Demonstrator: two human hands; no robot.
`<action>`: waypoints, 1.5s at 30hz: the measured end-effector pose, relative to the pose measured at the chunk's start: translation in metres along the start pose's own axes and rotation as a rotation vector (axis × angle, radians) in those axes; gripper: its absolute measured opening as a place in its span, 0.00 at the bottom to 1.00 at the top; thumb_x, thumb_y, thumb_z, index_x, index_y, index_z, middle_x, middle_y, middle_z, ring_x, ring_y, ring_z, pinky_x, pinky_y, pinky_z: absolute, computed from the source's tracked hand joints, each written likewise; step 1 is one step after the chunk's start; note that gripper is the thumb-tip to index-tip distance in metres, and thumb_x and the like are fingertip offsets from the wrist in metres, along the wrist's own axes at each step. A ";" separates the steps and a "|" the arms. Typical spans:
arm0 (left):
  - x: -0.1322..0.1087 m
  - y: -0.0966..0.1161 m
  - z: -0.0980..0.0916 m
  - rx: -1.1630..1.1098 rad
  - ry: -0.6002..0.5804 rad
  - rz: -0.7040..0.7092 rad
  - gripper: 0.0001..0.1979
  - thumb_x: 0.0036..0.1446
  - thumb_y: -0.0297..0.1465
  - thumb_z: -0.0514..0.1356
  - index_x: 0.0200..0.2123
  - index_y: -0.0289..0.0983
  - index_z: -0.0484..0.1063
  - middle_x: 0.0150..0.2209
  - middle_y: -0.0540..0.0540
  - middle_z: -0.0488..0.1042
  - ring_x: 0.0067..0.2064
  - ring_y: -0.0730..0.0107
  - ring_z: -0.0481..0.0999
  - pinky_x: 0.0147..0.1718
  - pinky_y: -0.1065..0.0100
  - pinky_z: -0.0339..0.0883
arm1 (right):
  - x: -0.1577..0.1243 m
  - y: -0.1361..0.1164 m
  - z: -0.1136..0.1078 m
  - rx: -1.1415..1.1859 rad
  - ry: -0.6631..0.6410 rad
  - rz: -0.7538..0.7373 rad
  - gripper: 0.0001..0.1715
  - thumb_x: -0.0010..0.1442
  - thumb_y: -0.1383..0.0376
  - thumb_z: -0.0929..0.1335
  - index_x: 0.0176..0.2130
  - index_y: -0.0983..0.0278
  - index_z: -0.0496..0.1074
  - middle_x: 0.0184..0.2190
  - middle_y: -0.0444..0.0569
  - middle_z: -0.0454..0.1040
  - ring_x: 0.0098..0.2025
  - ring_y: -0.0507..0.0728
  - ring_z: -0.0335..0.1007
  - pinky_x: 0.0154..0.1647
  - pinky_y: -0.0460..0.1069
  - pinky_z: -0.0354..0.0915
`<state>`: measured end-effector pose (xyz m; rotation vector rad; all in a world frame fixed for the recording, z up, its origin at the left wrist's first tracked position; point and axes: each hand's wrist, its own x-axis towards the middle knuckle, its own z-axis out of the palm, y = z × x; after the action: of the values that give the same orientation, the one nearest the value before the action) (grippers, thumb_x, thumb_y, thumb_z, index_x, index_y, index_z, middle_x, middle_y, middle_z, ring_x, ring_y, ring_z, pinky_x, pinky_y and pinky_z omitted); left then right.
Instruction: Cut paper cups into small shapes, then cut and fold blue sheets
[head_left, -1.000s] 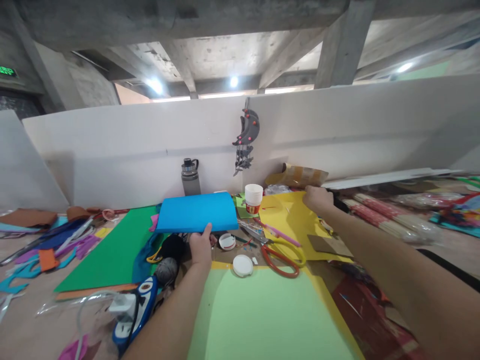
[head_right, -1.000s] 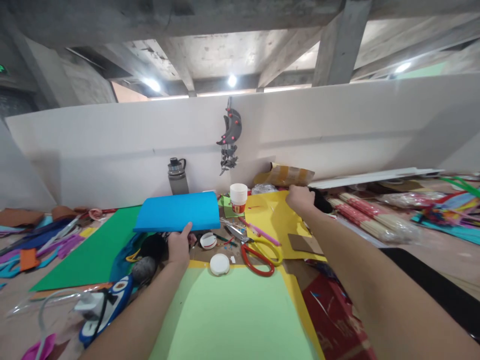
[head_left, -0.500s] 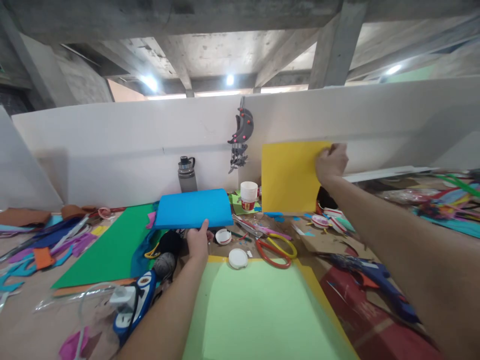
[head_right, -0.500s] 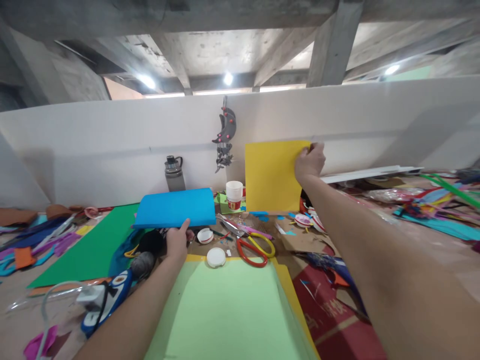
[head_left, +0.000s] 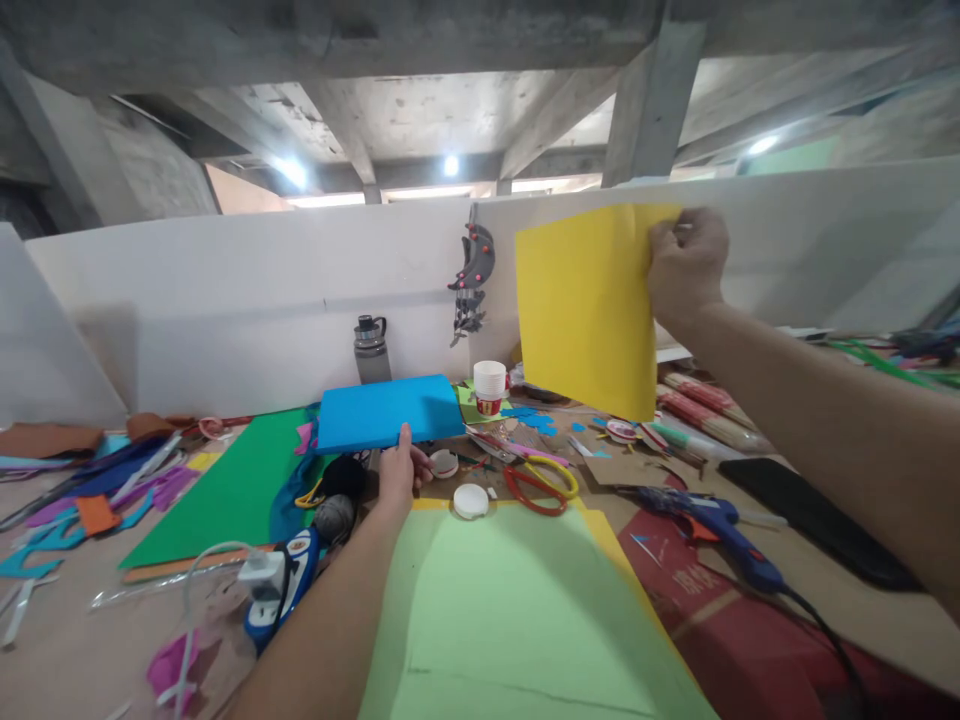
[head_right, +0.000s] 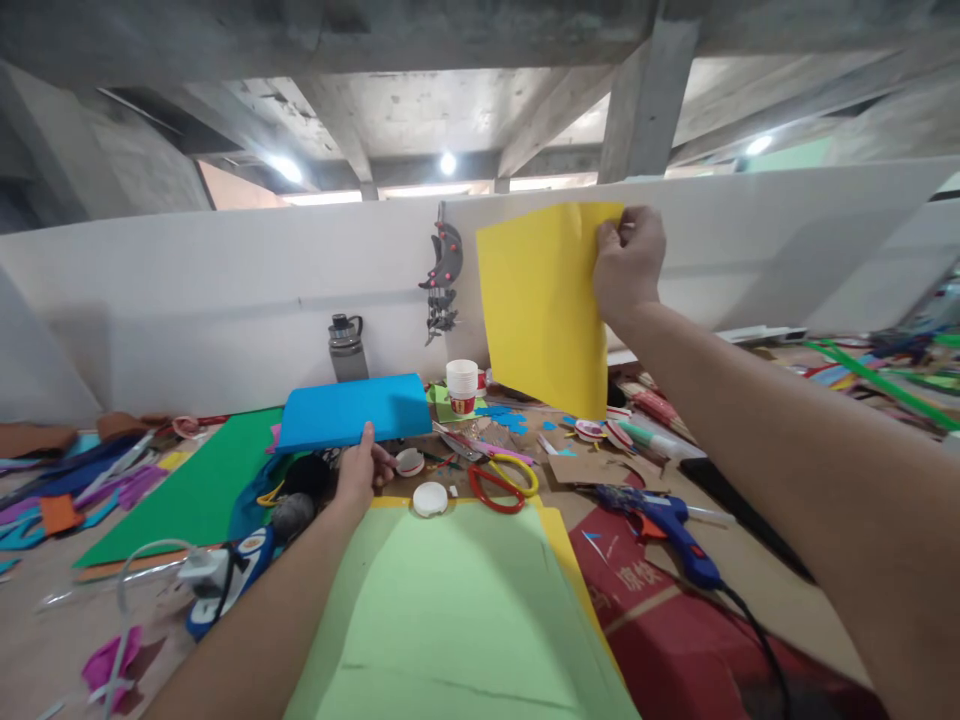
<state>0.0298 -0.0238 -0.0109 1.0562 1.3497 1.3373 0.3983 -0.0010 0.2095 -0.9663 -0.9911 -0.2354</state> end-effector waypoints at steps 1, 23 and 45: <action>-0.003 0.003 0.001 -0.021 -0.036 -0.007 0.31 0.52 0.56 0.53 0.14 0.35 0.65 0.13 0.44 0.68 0.11 0.76 0.60 0.11 0.73 0.46 | -0.002 -0.006 0.002 0.057 -0.027 0.050 0.05 0.61 0.70 0.64 0.40 0.65 0.66 0.34 0.49 0.72 0.33 0.51 0.69 0.36 0.48 0.66; -0.036 0.059 0.000 -0.729 -0.725 -0.054 0.49 0.42 0.68 0.45 0.50 0.34 0.71 0.55 0.31 0.71 0.56 0.46 0.71 0.50 0.48 0.67 | -0.136 -0.074 0.072 0.210 -0.657 0.638 0.09 0.61 0.64 0.62 0.43 0.60 0.67 0.39 0.50 0.78 0.40 0.57 0.75 0.39 0.53 0.72; -0.013 0.054 -0.012 -0.720 -0.313 0.091 0.20 0.51 0.24 0.65 0.49 0.36 0.72 0.45 0.43 0.80 0.50 0.58 0.77 0.53 0.57 0.70 | -0.170 -0.058 0.016 0.422 -1.203 0.984 0.13 0.56 0.63 0.70 0.42 0.60 0.72 0.37 0.51 0.80 0.39 0.59 0.78 0.41 0.53 0.74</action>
<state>0.0191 -0.0365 0.0438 0.7783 0.5161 1.4840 0.2604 -0.0631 0.1111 -1.0624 -1.3860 1.4736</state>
